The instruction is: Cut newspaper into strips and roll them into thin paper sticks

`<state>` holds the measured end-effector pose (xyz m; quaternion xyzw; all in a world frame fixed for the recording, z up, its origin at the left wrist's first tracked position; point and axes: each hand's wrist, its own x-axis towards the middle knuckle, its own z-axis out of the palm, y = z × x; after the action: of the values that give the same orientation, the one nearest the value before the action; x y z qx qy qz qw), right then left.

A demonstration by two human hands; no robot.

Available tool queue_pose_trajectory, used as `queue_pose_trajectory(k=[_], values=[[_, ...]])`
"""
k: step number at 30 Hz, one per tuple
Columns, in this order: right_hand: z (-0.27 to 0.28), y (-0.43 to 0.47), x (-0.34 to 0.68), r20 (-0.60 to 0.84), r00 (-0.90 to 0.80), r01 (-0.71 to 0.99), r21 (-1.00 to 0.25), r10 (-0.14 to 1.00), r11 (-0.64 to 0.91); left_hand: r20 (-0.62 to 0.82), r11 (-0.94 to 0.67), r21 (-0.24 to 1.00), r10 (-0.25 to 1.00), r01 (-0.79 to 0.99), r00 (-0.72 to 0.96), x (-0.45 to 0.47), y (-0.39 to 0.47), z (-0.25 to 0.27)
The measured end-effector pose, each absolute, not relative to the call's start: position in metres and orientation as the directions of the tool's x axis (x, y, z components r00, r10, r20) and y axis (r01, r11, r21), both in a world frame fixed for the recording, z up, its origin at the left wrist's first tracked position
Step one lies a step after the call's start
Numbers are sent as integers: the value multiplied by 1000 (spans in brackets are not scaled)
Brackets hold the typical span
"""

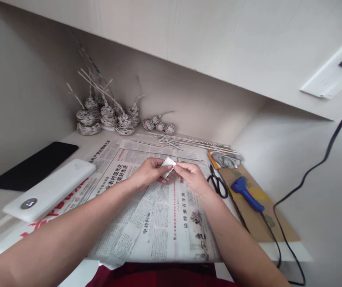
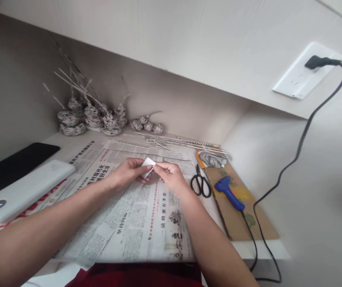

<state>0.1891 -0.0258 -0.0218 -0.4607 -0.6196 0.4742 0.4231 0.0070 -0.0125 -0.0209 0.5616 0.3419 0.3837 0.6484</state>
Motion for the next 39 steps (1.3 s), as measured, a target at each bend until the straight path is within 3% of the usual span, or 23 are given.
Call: queue_pose_trajectory(k=[14,23,39], values=[[-27,-28,183,73,-117,48,-996,991,79,-38,72,996,874,-52,484,10,-15,-22],[-19,-31,184,45,-220,17,-999,975,50,-82,143,985,875,-93,477,9,-17,-18],[-25,-31,181,38,-158,-30,-999,987,33,-23,39,999,885,-26,466,11,-18,-20]])
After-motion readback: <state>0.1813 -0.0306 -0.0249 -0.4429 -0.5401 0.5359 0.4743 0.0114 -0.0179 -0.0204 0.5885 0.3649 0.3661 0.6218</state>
